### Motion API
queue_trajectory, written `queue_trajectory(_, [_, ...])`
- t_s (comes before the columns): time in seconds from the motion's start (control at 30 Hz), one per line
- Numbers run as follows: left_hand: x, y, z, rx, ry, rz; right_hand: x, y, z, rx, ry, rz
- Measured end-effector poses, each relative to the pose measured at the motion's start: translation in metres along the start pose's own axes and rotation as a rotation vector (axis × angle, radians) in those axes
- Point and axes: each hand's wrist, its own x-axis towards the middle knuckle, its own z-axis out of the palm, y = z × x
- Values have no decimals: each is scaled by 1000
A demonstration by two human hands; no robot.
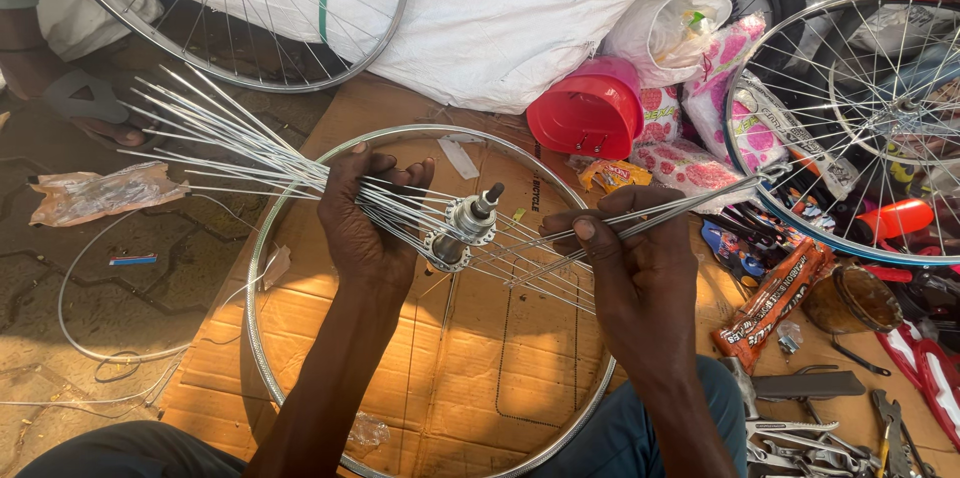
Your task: The person inserts multiple bicycle spokes into the hub of a bicycle wheel. They hold the hub in one hand and feed the spokes into the holes, arranging them in a radial pattern.
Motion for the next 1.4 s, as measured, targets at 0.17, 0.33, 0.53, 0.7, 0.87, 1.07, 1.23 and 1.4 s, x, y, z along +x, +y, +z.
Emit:
queue_trajectory(0.17, [1, -1, -1, -17, -12, -17, 2, -7, 2, -196, -48, 18])
queue_trajectory(0.33, [5, 1, -1, 56, 27, -65, 10, -32, -12, -928, -487, 44])
queue_trajectory(0.53, [13, 6, 2, 70, 91, -170, 6, -77, -43, -380, -359, -52])
queue_trajectory(0.7, [9, 11, 7, 101, 34, -246, 20, -62, -38, -49, 197, -28])
queue_trajectory(0.87, [3, 12, 12, 146, -55, -246, 19, -22, -18, 42, 18, 35])
queue_trajectory(1.07, [4, 12, 11, 122, -104, -251, 17, -6, -18, 50, -19, 72])
queue_trajectory(1.23, [5, 12, 10, 125, -116, -265, 22, -6, -18, 66, 15, 159])
queue_trajectory(1.4, [3, 14, 10, 155, -133, -259, 23, -9, -13, 0, -7, 131])
